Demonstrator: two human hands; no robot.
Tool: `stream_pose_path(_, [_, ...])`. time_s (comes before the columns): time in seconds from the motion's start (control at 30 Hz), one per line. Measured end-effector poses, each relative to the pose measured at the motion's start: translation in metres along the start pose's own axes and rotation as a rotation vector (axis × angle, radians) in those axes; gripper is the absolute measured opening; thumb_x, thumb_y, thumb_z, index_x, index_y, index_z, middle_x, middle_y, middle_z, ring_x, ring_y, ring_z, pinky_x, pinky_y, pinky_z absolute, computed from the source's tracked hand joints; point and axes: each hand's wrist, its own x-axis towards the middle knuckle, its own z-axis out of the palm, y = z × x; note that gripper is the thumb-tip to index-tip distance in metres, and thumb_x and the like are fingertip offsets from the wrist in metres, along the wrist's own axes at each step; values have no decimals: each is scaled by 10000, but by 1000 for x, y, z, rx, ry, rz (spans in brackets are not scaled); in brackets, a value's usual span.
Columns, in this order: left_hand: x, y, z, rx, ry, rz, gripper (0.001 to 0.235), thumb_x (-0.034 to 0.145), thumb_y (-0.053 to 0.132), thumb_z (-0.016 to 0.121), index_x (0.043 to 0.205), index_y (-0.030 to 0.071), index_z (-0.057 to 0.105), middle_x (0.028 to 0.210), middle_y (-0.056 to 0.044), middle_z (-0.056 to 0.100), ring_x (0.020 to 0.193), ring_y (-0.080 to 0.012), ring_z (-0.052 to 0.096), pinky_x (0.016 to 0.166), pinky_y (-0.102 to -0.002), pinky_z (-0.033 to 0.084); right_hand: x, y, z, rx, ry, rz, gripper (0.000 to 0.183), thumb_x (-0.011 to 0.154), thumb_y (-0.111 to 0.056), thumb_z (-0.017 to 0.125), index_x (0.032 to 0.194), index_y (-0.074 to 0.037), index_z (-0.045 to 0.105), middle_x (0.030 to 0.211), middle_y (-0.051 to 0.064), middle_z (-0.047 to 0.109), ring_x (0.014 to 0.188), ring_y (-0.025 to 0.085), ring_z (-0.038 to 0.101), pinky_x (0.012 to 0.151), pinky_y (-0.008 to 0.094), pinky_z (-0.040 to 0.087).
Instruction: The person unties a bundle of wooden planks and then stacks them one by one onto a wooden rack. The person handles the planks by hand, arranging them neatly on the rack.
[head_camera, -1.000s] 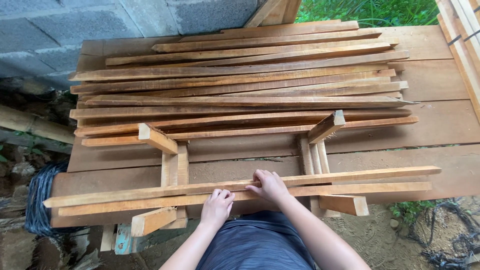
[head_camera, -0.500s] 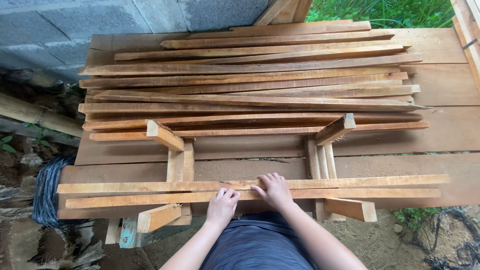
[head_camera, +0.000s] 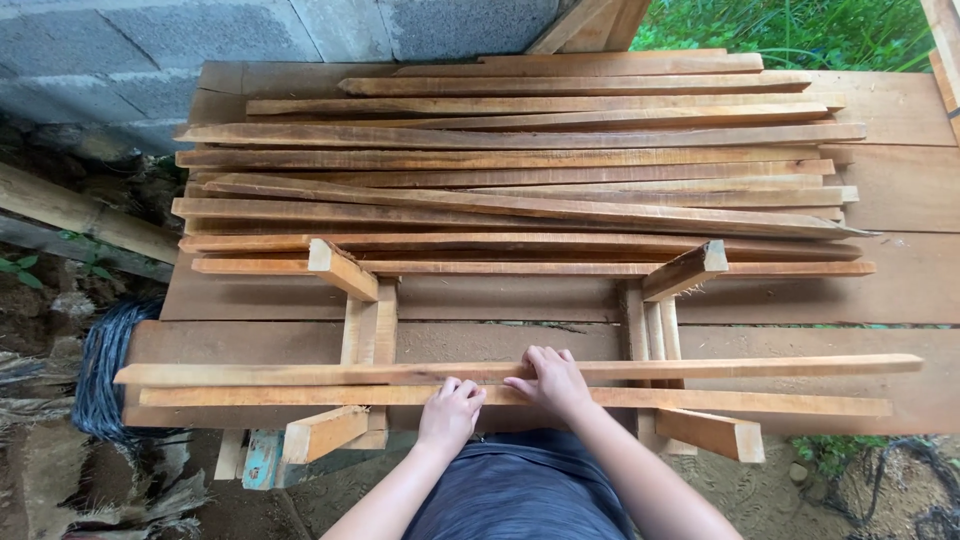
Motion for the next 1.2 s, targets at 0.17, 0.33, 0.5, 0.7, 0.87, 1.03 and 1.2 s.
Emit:
stream_pose_path(0.17, [0,-2,-2,-19,46,12,142,851,157,715,979,123,766,979,-1,665,978,-222,628,786,-402,563,-8,-12,3,-48,242,-99,395,840,-482,751,954,-111,671,908,37,670,915,238,638,888,407,452])
stream_pose_path(0.33, [3,1,-8,-29,8,-1,146,861,164,712,989,115,762,982,-4,670,980,-222,629,790,-403,563,-6,-11,1,-25,248,-23,442,805,-504,748,1035,-127,748,954,67,690,956,278,624,877,420,450])
stream_pose_path(0.5, [16,12,-27,-45,-144,-62,179,840,257,745,953,120,772,971,-31,683,997,-255,623,821,-429,552,4,-7,-11,15,-62,79,509,876,-570,686,1119,-126,745,1077,89,751,1050,272,678,953,423,477])
stream_pose_path(0.7, [78,7,-50,-67,-519,-342,252,1001,379,657,1077,174,784,1126,-51,716,1111,-219,644,974,-379,531,36,13,-22,141,-299,231,471,890,-575,683,1055,-140,759,1090,64,759,1057,243,715,985,373,544])
stream_pose_path(0.87, [148,-44,-22,30,-197,-206,509,940,339,689,1386,121,576,1360,-62,616,1273,-226,551,1069,-443,434,82,58,-41,-230,365,45,514,859,-412,744,1265,-111,650,1305,84,659,1279,267,556,1113,456,401])
stream_pose_path(1.03, [218,-53,-60,218,-112,-159,628,897,322,707,1434,74,493,1413,-117,542,1332,-274,486,1166,-487,299,121,98,-71,-454,268,163,614,772,-401,762,1305,-131,619,1295,71,633,1273,275,522,1090,490,341])
stream_pose_path(1.2, [243,-81,-26,308,-445,-230,299,1009,108,610,1302,150,651,1242,-61,705,1240,-245,611,1285,-554,219,137,119,-91,-463,-45,316,299,873,-375,730,1102,-188,679,1099,4,708,1127,218,631,1128,465,360])
